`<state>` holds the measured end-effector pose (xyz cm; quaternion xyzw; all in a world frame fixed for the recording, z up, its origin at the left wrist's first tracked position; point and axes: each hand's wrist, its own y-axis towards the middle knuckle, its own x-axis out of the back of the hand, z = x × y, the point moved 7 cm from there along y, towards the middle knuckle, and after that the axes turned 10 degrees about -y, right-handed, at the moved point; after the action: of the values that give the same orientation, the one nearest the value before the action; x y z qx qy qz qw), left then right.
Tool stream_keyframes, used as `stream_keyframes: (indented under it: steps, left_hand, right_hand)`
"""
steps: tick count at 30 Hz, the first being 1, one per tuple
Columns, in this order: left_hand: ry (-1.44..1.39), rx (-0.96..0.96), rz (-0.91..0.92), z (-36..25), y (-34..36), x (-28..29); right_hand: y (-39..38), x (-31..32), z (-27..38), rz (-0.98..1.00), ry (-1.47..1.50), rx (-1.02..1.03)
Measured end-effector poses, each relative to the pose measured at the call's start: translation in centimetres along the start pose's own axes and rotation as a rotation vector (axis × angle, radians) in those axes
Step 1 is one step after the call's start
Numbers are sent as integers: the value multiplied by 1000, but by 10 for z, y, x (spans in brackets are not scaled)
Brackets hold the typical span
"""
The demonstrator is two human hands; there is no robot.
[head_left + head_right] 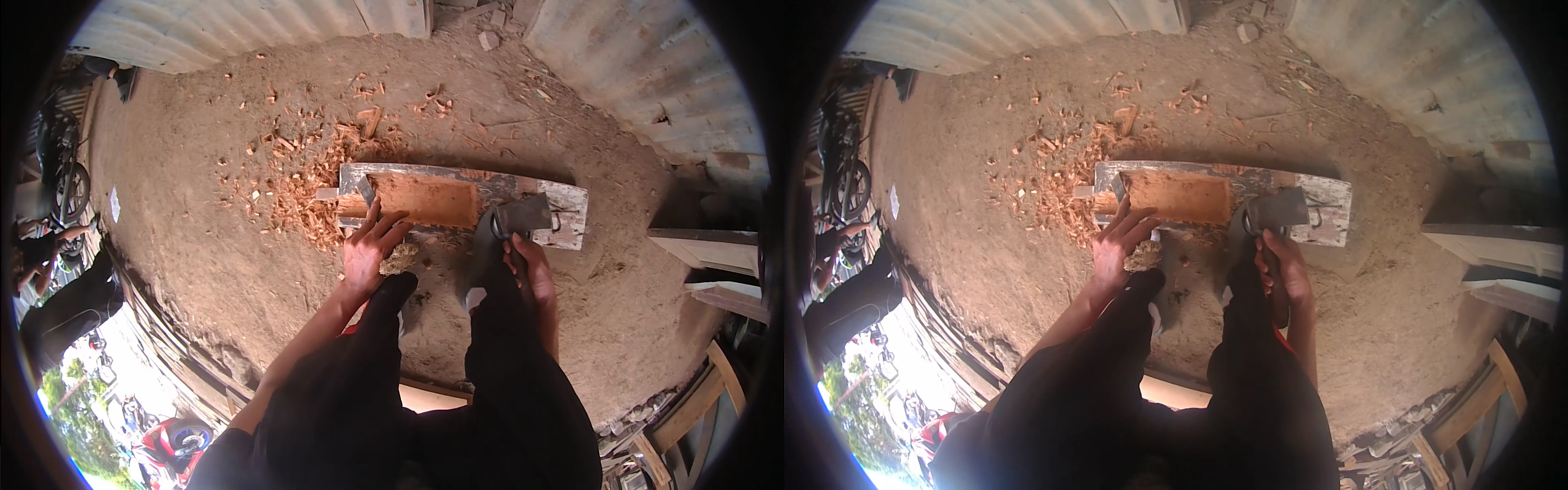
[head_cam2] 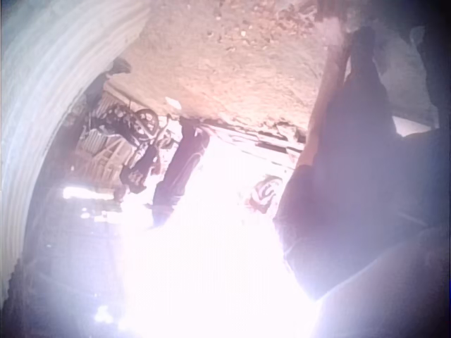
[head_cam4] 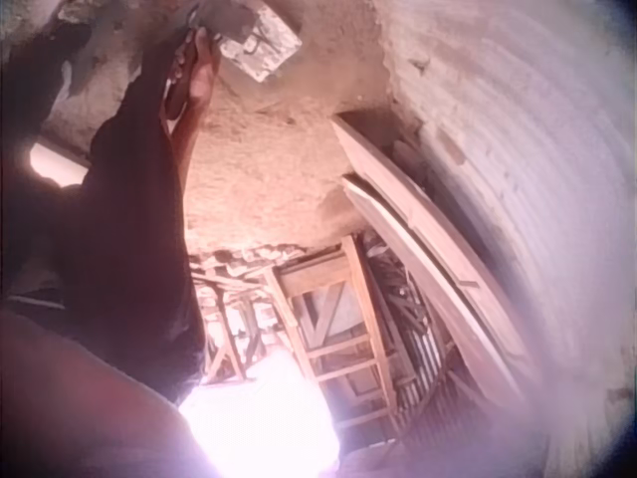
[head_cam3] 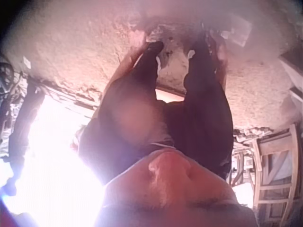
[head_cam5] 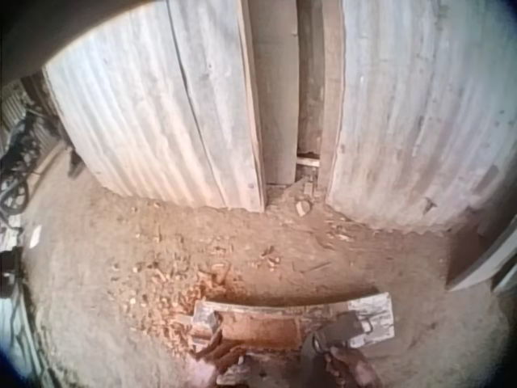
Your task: The person uses a hand axe to repeatedly strike and shape a small piece of wood clamped on a wooden bench. Wood shavings accumulate on the ground as the person continues to chip away at the wood.
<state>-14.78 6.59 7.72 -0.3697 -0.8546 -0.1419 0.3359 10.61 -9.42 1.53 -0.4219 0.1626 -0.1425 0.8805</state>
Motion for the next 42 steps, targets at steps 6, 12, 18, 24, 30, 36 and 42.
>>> stream_keyframes:
  steps: [6, 12, 18, 24, 30, 36, 42]
  left_hand:
    - [31, 61, 51, -2, 3, -14]
    - [-45, 46, 98, -11, -1, -12]
    - [-225, -52, 81, -20, -2, -16]
    - [-726, -48, -239, 17, 19, -14]
    - [-1255, 357, -673, 66, 3, -3]
    - [-455, 494, -510, 76, -40, 45]
    - [-1202, 591, -579, 44, -6, 12]
  right_hand:
    - [1, 0, 0, 8, -14, 4]
    - [3, 4, -3, -18, -48, 2]
    - [3, 6, -7, -20, -10, -3]
    - [4, 6, -8, -38, -21, 3]
    - [1, 5, -6, -64, -22, -29]
    - [4, 9, -9, -79, -34, 6]
    - [0, 5, -3, -73, -39, -18]
